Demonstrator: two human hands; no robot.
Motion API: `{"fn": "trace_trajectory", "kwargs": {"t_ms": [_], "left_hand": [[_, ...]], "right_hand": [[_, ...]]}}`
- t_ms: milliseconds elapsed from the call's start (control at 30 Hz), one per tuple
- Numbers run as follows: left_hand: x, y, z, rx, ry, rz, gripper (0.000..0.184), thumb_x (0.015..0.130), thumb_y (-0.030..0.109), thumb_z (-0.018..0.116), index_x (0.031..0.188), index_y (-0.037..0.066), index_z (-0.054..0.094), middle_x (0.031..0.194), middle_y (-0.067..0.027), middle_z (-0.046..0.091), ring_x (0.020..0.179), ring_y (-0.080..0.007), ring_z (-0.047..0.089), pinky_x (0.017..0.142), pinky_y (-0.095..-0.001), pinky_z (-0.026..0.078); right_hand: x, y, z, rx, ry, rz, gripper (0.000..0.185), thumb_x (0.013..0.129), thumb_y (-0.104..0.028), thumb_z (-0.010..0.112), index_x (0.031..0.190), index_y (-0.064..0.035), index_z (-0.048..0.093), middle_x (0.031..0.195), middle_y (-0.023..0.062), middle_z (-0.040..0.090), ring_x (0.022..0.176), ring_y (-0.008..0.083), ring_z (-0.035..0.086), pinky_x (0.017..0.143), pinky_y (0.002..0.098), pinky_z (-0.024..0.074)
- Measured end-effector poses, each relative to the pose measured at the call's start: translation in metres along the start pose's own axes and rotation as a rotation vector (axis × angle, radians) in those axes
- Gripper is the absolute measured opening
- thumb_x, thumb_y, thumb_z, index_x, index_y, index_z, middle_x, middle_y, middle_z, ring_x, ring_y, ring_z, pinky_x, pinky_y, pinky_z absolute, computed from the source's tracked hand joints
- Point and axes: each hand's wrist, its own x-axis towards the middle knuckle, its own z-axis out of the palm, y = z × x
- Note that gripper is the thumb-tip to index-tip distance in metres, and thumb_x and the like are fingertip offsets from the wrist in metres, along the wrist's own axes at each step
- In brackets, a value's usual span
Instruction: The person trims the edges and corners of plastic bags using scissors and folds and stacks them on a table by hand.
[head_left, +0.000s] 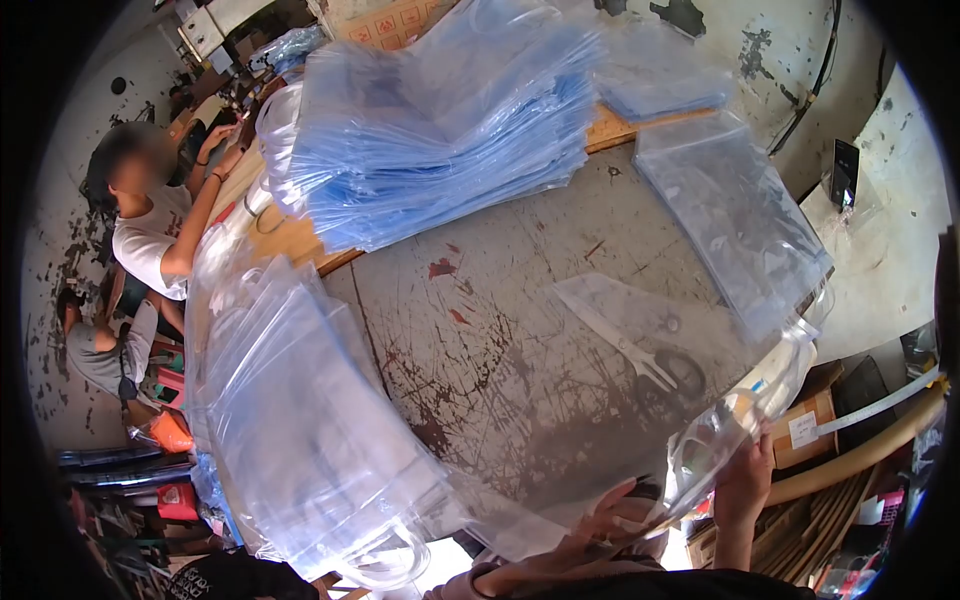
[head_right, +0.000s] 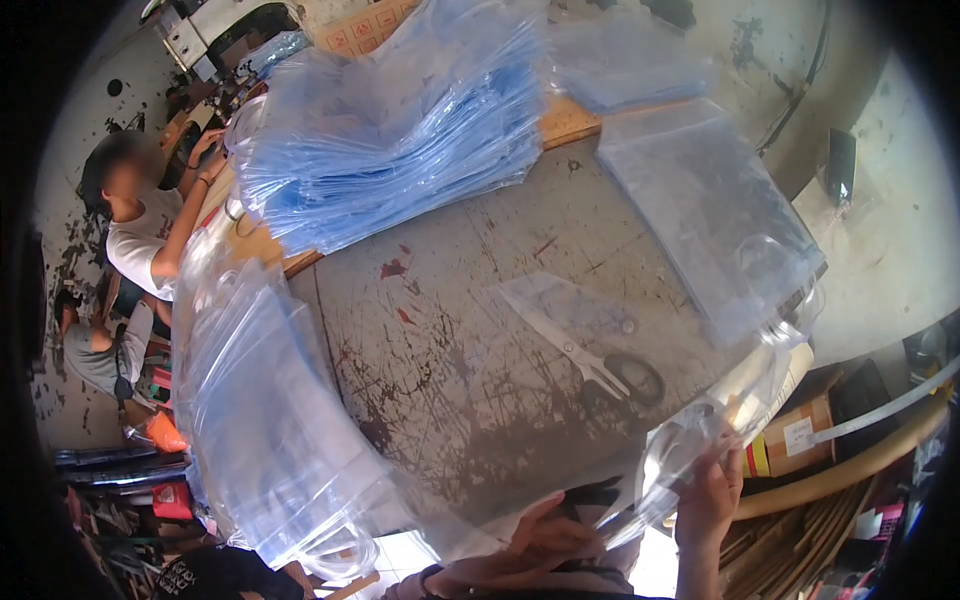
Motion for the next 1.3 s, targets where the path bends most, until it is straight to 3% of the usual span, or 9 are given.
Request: {"fn": "trace_trajectory", "kwargs": {"t_ms": [200, 400, 533, 667, 733, 767, 867, 933, 1300], "left_hand": [[0.012, -0.002, -0.003, 0.513, -0.015, -0.286, 0.066, 0.089, 0.009, 0.048, 0.141, 0.005, 0.008, 0.132, -0.0172, 0.041, 0.121, -0.0268, 0.043, 0.102, -0.0361, 0.031], [0.019, -0.011, -0.007, 0.725, -0.031, -0.368, 0.062, 0.090, 0.014, 0.048, 0.141, 0.007, 0.014, 0.132, -0.0159, 0.042, 0.120, -0.0264, 0.044, 0.101, -0.0349, 0.031], [0.016, -0.013, -0.008, 0.872, -0.097, -0.516, 0.059, 0.090, 0.017, 0.048, 0.140, 0.008, 0.017, 0.132, -0.0150, 0.043, 0.119, -0.0261, 0.044, 0.100, -0.0341, 0.031], [0.035, 0.019, -0.015, 0.653, -0.264, -0.369, 0.050, 0.091, 0.028, 0.048, 0.135, 0.010, 0.033, 0.130, -0.0144, 0.046, 0.116, -0.0267, 0.047, 0.099, -0.0337, 0.032], [0.042, 0.036, -0.016, 0.614, -0.302, -0.567, 0.046, 0.090, 0.029, 0.049, 0.131, 0.011, 0.039, 0.127, -0.0160, 0.048, 0.113, -0.0273, 0.049, 0.098, -0.0354, 0.034], [0.043, 0.038, -0.017, 0.603, -0.309, -0.629, 0.045, 0.090, 0.029, 0.050, 0.130, 0.011, 0.041, 0.126, -0.0166, 0.049, 0.112, -0.0275, 0.050, 0.097, -0.0359, 0.035], [0.026, 0.019, -0.022, 0.399, -0.264, -0.474, 0.047, 0.088, 0.039, 0.052, 0.128, 0.013, 0.047, 0.126, -0.0186, 0.050, 0.114, -0.0318, 0.050, 0.097, -0.0421, 0.036], [0.011, 0.011, -0.004, 0.924, -0.047, -0.175, 0.034, 0.083, 0.010, 0.055, 0.116, 0.001, 0.054, 0.116, -0.0187, 0.055, 0.102, -0.0290, 0.058, 0.086, -0.0351, 0.047], [-0.053, 0.112, 0.018, 1.134, 0.493, -0.103, 0.031, 0.079, -0.001, 0.056, 0.110, 0.000, 0.057, 0.111, -0.0187, 0.057, 0.097, -0.0278, 0.060, 0.082, -0.0338, 0.049]], "right_hand": [[0.013, -0.004, 0.010, -0.381, 0.082, -0.037, 0.068, 0.082, -0.027, 0.057, 0.138, -0.0037, 0.026, 0.112, 0.0084, 0.048, 0.095, 0.0150, 0.049, 0.084, 0.0278, 0.0430], [0.025, -0.010, -0.020, 0.138, -0.129, 0.174, 0.062, 0.080, -0.022, 0.062, 0.128, 0.0075, 0.036, 0.113, 0.0131, 0.053, 0.106, 0.0248, 0.052, 0.092, 0.0399, 0.0425], [0.020, -0.029, -0.009, 0.287, -0.151, 0.210, 0.070, 0.078, -0.006, 0.060, 0.137, -0.0001, 0.023, 0.096, 0.0160, 0.059, 0.085, 0.0198, 0.059, 0.065, 0.0307, 0.0553], [0.033, -0.059, -0.020, -0.548, -0.162, -0.056, 0.068, 0.083, 0.005, 0.047, 0.141, -0.0049, 0.014, 0.107, 0.0248, 0.058, 0.061, 0.0207, 0.064, 0.047, 0.0261, 0.0511], [0.053, -0.080, -0.025, -0.648, -0.300, -0.106, 0.066, 0.083, 0.005, 0.047, 0.141, -0.0047, 0.017, 0.108, 0.0247, 0.058, 0.056, 0.0171, 0.062, 0.042, 0.0229, 0.0464], [0.077, -0.084, -0.049, -0.816, -0.249, -0.446, 0.063, 0.083, 0.004, 0.047, 0.140, -0.0038, 0.020, 0.110, 0.0242, 0.057, 0.052, 0.0147, 0.060, 0.041, 0.0224, 0.0456], [0.102, -0.130, -0.024, -0.540, -0.080, -0.350, 0.055, 0.087, -0.002, 0.047, 0.138, -0.0026, 0.026, 0.116, 0.0205, 0.055, 0.055, 0.0102, 0.059, 0.043, 0.0184, 0.0455], [0.134, -0.147, -0.014, -0.509, -0.014, -0.586, 0.050, 0.089, -0.007, 0.047, 0.136, -0.0035, 0.029, 0.118, 0.0178, 0.055, 0.063, 0.0084, 0.060, 0.051, 0.0154, 0.0473], [0.270, -0.095, -0.075, -0.454, 0.112, -0.318, 0.039, 0.090, -0.008, 0.042, 0.129, -0.0081, 0.039, 0.117, 0.0081, 0.058, 0.082, 0.0095, 0.049, 0.069, 0.0217, 0.0398]]}}
